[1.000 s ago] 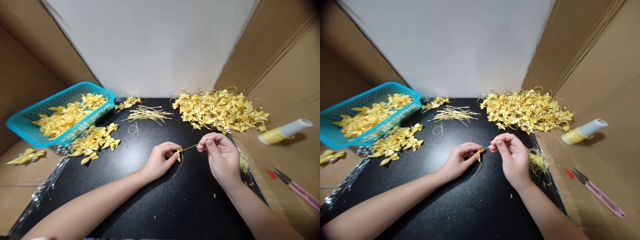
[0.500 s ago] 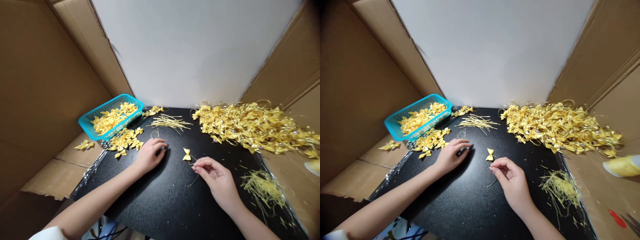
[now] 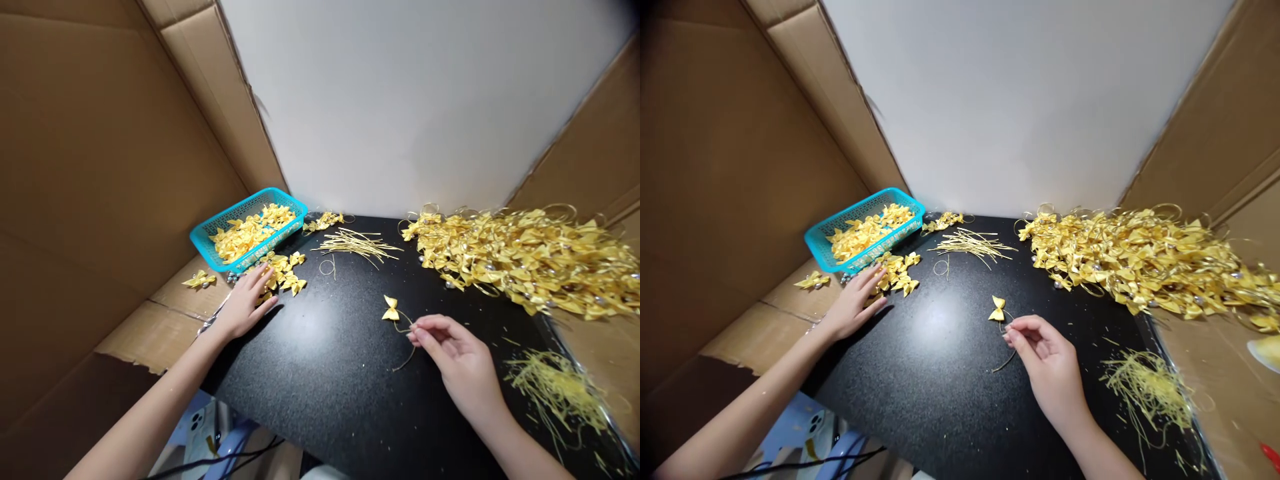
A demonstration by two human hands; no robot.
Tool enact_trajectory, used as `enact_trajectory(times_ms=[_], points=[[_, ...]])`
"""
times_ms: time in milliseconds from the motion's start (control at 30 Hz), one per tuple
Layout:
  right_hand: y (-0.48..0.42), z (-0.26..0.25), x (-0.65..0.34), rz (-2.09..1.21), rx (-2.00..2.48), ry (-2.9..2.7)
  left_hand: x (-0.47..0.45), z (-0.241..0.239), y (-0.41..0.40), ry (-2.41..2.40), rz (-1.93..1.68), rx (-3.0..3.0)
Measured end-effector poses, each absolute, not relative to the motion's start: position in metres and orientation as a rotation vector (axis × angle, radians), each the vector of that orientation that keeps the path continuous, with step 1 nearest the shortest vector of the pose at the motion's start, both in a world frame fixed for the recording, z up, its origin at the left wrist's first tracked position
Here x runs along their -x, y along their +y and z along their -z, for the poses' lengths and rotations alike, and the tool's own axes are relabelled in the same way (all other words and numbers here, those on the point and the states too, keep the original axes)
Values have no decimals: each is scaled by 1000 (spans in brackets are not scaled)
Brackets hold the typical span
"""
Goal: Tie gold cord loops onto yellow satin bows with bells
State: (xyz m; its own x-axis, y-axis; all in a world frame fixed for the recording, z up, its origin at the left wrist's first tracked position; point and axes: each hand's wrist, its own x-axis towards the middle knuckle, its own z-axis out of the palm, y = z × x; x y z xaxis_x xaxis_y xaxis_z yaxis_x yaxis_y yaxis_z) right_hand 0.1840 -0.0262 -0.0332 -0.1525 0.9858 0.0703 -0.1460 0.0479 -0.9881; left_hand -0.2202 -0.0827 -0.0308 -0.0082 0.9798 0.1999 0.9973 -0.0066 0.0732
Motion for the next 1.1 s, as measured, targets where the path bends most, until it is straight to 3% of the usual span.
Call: enact_trajectory(times_ms=[200, 400, 700, 1000, 1100], points=[[-24, 30, -184, -1304, 1004, -1255, 196, 35, -58, -2216, 258, 2201], [-21, 34, -188, -1287, 1030, -1263, 210, 23, -68, -2146, 672, 1783], [-23, 30, -184, -1290, 1029, -1251, 245, 24, -109, -2320, 407, 1705], [-27, 29, -184, -1309, 1020, -1269, 244, 22, -104, -2414, 695, 1686], [-28, 25, -181, -1311, 1012, -1261, 239, 18, -108, -2479, 1028, 1433]])
